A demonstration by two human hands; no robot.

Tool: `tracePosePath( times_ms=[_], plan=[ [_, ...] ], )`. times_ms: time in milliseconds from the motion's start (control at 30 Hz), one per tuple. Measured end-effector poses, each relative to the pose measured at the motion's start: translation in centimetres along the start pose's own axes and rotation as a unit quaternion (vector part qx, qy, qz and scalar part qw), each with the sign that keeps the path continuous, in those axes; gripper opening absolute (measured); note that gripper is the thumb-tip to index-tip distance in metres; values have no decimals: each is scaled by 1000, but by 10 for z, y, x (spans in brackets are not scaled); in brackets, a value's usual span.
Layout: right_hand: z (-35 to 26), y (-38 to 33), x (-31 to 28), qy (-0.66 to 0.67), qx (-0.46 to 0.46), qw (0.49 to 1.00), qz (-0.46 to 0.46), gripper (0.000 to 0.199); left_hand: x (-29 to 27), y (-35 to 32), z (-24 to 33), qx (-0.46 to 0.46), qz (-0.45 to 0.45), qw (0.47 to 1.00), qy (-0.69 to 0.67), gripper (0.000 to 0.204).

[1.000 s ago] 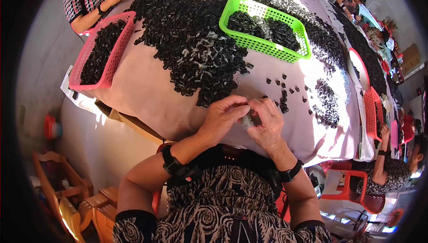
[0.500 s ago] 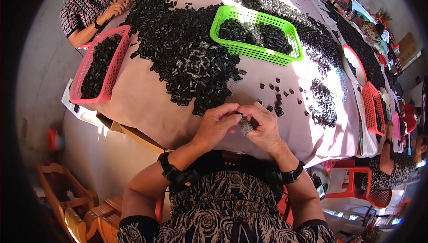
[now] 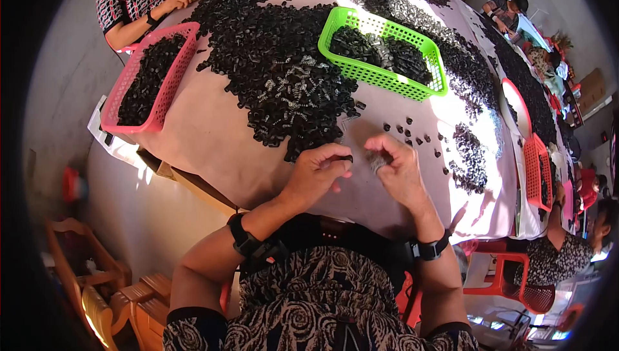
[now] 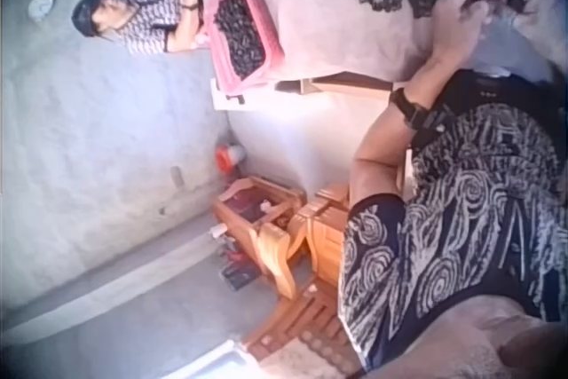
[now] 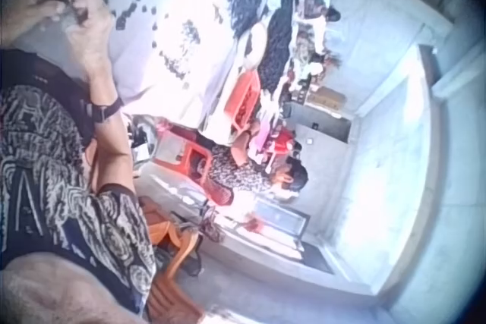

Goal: Sorting small black plastic parts on a table from a pile into containers.

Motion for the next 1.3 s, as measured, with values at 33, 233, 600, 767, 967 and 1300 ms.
tracePosePath(
  times_ms=[33,233,600,767,967,1300],
  plan=[
    [-4,8,-2,-43,-24,999,-1,28,-1,0,2,1,1,1000,-1,19],
    [1,49,-1,-159,-64,985,-16,33,-3,2,5,20,17,999,-19,17],
    [3,65,18,-339,-137,931,-9,36,-1,0,4,-7,3,1000,-10,15],
    [9,58,13,-327,-85,941,-1,33,0,0,3,-2,4,1000,-10,14],
    [1,41,-5,-280,-31,959,-31,26,-2,1,2,-7,12,1000,-12,16],
    [4,45,-9,-295,-83,951,-23,36,-1,0,0,-35,30,999,-21,17]
  ],
)
Point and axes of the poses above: each hand's wrist, its own y-axis towards the middle knuckle, its own x-axis out of the palm, z = x × y, the point moved 3 cm from there along y, towards the middle knuckle, and after that the axes turned 10 degrees about x, right-handed, at the moved point
